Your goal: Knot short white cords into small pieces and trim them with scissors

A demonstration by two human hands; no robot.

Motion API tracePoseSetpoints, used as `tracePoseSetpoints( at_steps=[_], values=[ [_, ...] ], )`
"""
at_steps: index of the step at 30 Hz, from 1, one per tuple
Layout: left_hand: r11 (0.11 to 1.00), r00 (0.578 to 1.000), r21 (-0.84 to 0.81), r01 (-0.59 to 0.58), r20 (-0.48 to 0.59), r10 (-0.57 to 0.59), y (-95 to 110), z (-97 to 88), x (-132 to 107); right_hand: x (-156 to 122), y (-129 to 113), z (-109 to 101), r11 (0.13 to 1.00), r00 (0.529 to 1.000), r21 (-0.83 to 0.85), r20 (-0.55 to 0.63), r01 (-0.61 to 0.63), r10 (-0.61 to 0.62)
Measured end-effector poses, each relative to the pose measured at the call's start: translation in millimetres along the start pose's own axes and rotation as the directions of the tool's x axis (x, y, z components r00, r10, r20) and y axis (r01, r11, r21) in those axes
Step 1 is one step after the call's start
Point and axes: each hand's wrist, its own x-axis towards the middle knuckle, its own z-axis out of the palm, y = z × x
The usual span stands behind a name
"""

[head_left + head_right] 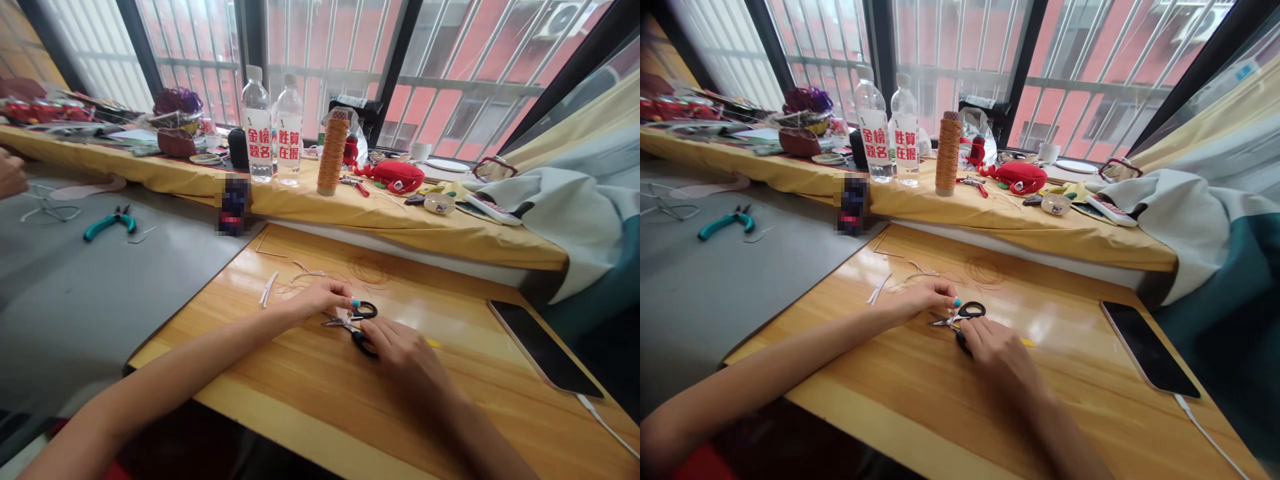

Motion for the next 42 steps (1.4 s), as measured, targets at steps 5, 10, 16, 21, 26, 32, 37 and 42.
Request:
tracePoseSetpoints(
  at_steps=[5, 10, 16, 21, 26, 32, 37, 42],
  values=[
    [1.000, 1.000, 0.011, 0.021, -0.014, -0.021, -1, 2.7, 0, 2, -3, 5, 0.985, 0.985, -0.026, 0.028, -0.169, 0.170],
    [1.000, 0.998, -0.003, 0.009, -0.069, -0.009, 1, 2.8, -1, 3, -7, 9, 0.962, 0.962, 0.001, 0.018, -0.273, 0.273],
    [1.000, 0.998, 0.003, 0.006, -0.070, -0.006, 0, 3.0, 0, 0, -1, 10, 0.992, 0.992, -0.035, -0.022, -0.121, 0.120],
    [1.000, 0.998, 0.014, 0.013, -0.069, -0.012, -3, 3.4, 2, 3, 1, 5, 0.994, 1.000, -0.108, -0.014, -0.028, 0.026],
    [0.998, 0.995, 0.070, -0.004, -0.097, 0.011, -1, 4.2, 1, 5, -2, 3, 0.980, 0.995, -0.169, -0.034, -0.102, 0.097],
    [0.998, 0.992, 0.060, -0.029, -0.118, 0.036, -2, 5.8, 2, 2, 1, 6, 0.984, 0.997, -0.162, -0.011, -0.077, 0.077],
    [0.998, 0.989, 0.058, -0.030, -0.142, 0.038, -2, 6.5, 2, 5, 4, 2, 0.970, 0.996, -0.236, -0.057, 0.060, -0.075],
    [0.993, 0.988, 0.105, -0.053, -0.138, 0.068, -2, 8.2, 1, 9, 6, -2, 0.971, 0.992, -0.207, -0.025, 0.116, -0.124]
  ],
)
